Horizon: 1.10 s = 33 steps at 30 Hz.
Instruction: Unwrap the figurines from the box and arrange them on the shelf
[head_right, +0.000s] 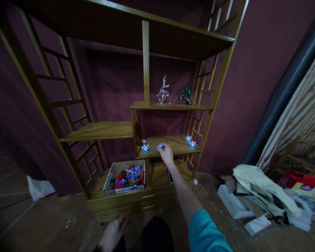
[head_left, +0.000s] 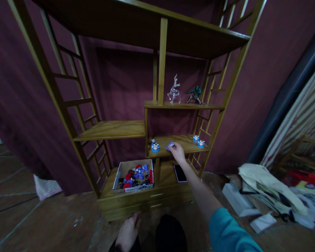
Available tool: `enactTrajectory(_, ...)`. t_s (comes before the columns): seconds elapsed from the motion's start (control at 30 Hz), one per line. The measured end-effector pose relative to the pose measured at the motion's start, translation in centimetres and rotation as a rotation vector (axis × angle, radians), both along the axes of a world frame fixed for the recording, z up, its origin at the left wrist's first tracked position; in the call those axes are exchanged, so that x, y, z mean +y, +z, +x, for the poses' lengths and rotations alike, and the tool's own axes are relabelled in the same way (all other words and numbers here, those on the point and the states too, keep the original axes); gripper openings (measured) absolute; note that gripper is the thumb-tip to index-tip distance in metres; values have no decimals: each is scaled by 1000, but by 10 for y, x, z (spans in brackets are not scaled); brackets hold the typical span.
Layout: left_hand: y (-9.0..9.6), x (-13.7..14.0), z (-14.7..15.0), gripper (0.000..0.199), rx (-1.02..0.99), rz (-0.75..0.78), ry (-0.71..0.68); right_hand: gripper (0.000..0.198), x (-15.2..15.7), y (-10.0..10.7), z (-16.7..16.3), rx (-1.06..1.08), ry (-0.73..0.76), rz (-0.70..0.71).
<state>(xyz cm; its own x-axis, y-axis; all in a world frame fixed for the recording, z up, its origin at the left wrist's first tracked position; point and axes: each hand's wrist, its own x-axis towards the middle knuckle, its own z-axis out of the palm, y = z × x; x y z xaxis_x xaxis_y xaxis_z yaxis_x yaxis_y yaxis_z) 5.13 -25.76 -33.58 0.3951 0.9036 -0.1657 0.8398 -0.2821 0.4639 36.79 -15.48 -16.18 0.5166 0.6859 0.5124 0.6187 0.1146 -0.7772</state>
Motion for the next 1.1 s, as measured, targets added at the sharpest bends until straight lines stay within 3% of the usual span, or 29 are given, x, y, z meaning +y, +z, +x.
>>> enactTrajectory(0.3, 18, -4, 2, 35, 103, -35, 4, 29, 27, 9, -3, -198, -62, -394)
enactTrajectory(0.67, 12, -4, 0, 31, 149, -28, -37, 33, 45, 9, -4, -272, -101, -490)
enactTrajectory(1.1, 18, -4, 1, 31, 141, -41, 26, 37, 87, 22, -5, -267, -129, -567)
